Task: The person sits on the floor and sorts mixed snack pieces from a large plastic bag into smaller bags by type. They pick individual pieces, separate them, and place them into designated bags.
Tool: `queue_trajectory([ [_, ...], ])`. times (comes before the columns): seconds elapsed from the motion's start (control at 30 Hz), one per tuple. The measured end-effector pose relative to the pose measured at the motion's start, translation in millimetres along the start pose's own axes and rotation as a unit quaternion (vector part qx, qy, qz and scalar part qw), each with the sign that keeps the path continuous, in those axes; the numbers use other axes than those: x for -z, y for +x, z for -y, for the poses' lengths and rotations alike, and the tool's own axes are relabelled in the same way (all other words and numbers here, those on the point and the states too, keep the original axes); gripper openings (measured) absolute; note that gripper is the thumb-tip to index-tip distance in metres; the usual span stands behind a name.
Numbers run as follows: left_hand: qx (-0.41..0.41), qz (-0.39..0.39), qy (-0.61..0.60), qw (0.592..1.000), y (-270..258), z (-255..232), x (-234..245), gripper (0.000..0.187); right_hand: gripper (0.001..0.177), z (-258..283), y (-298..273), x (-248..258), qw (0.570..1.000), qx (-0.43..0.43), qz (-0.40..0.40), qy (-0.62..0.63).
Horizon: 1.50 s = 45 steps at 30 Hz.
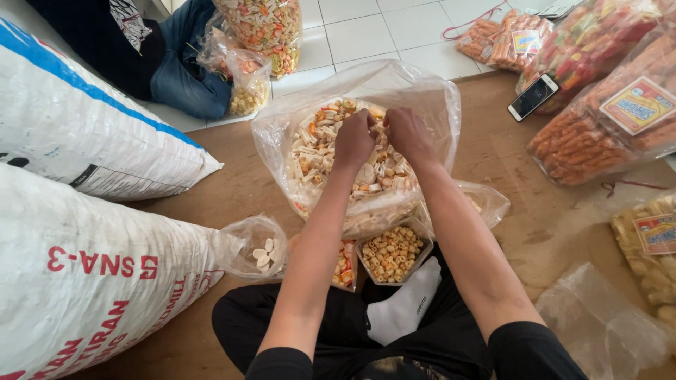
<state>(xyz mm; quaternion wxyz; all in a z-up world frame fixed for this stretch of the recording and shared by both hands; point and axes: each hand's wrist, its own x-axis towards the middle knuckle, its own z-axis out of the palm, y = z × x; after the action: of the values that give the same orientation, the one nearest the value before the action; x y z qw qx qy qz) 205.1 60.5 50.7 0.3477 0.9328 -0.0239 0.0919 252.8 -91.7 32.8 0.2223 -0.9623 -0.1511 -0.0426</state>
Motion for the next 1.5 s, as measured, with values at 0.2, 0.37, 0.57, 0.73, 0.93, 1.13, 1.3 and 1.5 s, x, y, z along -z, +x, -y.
queue_trajectory([
  [0.2, -0.031, -0.082, -0.089, 0.992, -13.1, -6.5, 25.3, 0.011, 0.012, 9.7, -6.2, 16.1, 0.997, 0.035, -0.048, 0.051],
  [0.37, -0.041, -0.138, -0.182, 0.973, -32.3, -16.2, 53.1, 0.018, 0.015, 49.2, -58.5, 77.9, 0.993, 0.034, -0.079, 0.076],
  [0.57, -0.048, -0.125, -0.279, 0.951, -85.6, -38.4, 70.4, 0.022, 0.017, 55.6, -130.0, 113.7, 0.969, 0.062, -0.131, 0.200],
  [0.73, -0.082, -0.098, -0.359, 0.924, -134.1, -61.9, 64.0, 0.019, 0.017, 47.8, -187.9, 126.0, 0.957, 0.016, -0.152, 0.245],
  [0.93, -0.209, 0.020, -0.351, 0.912, -181.7, -75.0, 41.6, 0.024, 0.018, 6.9, -244.2, 102.7, 0.914, -0.036, -0.115, 0.388],
  [1.13, -0.290, 0.103, -0.251, 0.918, -199.6, -75.3, -1.4, 0.023, 0.016, -97.9, -267.8, 32.8, 0.914, -0.136, -0.088, 0.372],
  [1.3, -0.274, 0.167, -0.135, 0.937, -177.6, -60.6, -75.1, 0.020, 0.018, -156.9, -263.7, -13.9, 0.961, -0.193, -0.098, 0.172],
  [1.5, -0.221, 0.145, -0.089, 0.960, -132.5, -35.5, -190.4, 0.023, 0.014, -161.4, -241.6, -20.3, 0.969, -0.192, -0.116, 0.099],
])
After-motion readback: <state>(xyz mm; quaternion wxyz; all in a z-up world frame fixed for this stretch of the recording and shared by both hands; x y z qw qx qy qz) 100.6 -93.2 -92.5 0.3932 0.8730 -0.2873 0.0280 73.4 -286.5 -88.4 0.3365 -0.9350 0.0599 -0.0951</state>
